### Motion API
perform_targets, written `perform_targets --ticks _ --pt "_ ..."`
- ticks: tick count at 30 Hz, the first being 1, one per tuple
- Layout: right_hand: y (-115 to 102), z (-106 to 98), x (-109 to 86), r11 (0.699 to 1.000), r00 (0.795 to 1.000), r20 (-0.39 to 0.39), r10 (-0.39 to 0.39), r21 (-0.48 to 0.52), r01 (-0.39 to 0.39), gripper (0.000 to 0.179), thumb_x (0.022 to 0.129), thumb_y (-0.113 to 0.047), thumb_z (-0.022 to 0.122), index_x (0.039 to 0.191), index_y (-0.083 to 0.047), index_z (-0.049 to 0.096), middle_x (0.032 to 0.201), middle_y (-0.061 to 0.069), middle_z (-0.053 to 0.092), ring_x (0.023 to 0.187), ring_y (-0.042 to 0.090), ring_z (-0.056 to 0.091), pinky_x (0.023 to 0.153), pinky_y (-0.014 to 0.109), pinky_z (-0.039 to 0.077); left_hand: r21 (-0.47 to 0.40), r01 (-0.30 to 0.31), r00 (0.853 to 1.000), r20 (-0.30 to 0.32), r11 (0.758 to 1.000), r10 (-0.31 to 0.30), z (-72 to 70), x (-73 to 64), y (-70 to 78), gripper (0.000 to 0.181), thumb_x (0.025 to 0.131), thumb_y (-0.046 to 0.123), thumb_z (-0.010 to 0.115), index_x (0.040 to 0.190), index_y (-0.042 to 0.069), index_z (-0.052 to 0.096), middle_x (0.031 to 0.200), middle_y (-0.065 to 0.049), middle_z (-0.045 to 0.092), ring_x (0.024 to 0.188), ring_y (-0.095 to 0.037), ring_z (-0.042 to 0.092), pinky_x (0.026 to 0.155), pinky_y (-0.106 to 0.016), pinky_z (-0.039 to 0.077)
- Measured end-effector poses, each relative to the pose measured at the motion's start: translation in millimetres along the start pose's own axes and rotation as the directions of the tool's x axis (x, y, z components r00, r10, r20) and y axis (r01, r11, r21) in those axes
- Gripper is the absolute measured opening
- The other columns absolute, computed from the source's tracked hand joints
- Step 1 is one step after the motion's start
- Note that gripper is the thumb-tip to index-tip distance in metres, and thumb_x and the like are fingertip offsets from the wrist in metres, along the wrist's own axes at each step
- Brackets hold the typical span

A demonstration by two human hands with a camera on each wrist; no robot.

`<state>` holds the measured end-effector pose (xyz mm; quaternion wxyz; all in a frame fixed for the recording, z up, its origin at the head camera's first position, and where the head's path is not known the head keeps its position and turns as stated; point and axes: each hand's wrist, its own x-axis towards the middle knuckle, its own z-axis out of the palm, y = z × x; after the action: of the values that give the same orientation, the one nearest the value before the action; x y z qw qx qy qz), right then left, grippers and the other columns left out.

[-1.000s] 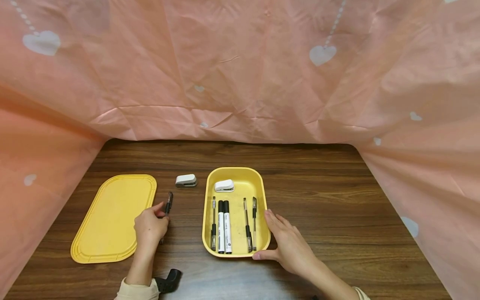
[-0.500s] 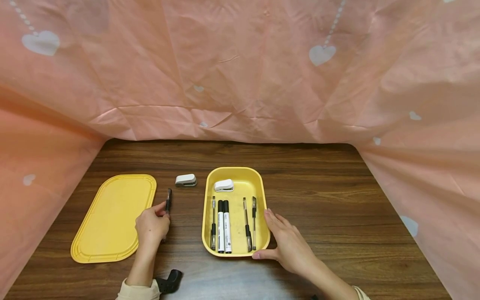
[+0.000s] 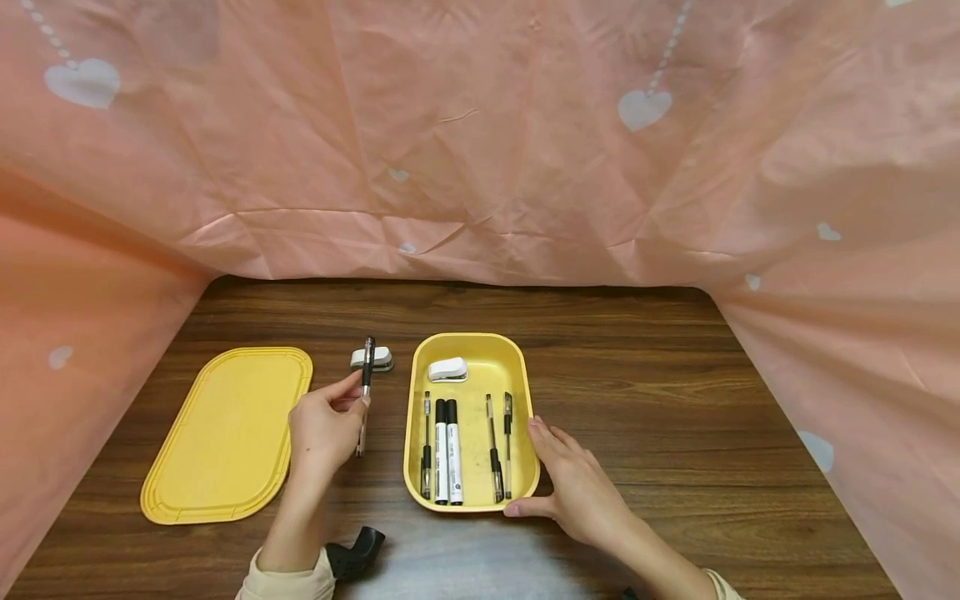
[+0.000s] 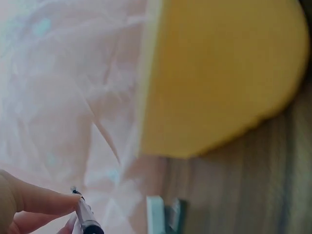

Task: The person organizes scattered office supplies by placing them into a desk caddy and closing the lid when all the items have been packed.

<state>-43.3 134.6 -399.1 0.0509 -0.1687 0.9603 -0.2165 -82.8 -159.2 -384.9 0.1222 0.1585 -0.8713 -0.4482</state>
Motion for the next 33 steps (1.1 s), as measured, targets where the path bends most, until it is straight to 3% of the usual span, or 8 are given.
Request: perform_targets --ticks 4,8,14,24,33 --pt "0 0 -0.4 1.000 1.000 0.002 0.007 -0.001 -0.007 0.105 0.064 -0.053 0.081 0.146 -0.001 0.040 0.152 0.016 0.041 0.135 0.041 0.042 0.100 0.067 0.038 -0.052 -0.023 1.000 0.004 0.998 0.024 1.4 -8.2 20.6 0.036 0.084 0.005 0.069 0.120 0.007 0.069 0.096 -0.014 0.075 0.082 -0.023 0.071 0.061 -0.011 0.049" --pt "0 0 -0.4 1.000 1.000 0.002 0.005 -0.003 -0.005 0.106 0.064 -0.054 0.080 0.147 -0.002 0.040 0.152 0.015 0.041 0.135 0.041 0.042 0.100 0.068 0.038 -0.080 -0.055 0.998 0.004 0.995 0.055 5.7 -16.7 37.0 0.038 0.083 0.006 0.071 0.121 0.010 0.069 0.095 -0.010 0.075 0.080 -0.021 0.072 0.066 -0.016 0.055" --pt "0 0 0.4 1.000 1.000 0.001 -0.005 -0.009 0.005 0.106 0.065 -0.055 0.080 0.147 -0.001 0.039 0.152 0.015 0.040 0.134 0.042 0.043 0.098 0.070 0.038 -0.128 -0.106 0.993 0.039 0.986 0.111 17.1 -27.4 51.5 0.037 0.083 0.002 0.069 0.119 0.010 0.070 0.094 -0.009 0.073 0.081 -0.018 0.070 0.068 -0.018 0.057" --pt "-1 1 1.1 1.000 1.000 0.004 -0.003 -0.002 0.003 0.107 0.064 -0.056 0.079 0.147 -0.001 0.039 0.152 0.016 0.040 0.135 0.041 0.042 0.100 0.068 0.038 -0.156 -0.085 0.987 0.123 0.984 0.105 38.0 -35.3 52.0 0.034 0.083 0.002 0.070 0.115 0.012 0.073 0.092 -0.006 0.074 0.079 -0.014 0.068 0.066 -0.017 0.054" --pt "0 2 1.2 1.000 1.000 -0.011 -0.015 -0.006 0.014 0.105 0.064 -0.055 0.080 0.145 0.000 0.041 0.150 0.016 0.043 0.134 0.041 0.044 0.099 0.067 0.040 -0.083 -0.067 0.980 0.183 0.994 0.081 60.4 -38.2 46.7 0.035 0.081 0.003 0.070 0.116 0.012 0.073 0.078 0.000 0.071 0.064 -0.003 0.060 0.058 -0.021 0.048"
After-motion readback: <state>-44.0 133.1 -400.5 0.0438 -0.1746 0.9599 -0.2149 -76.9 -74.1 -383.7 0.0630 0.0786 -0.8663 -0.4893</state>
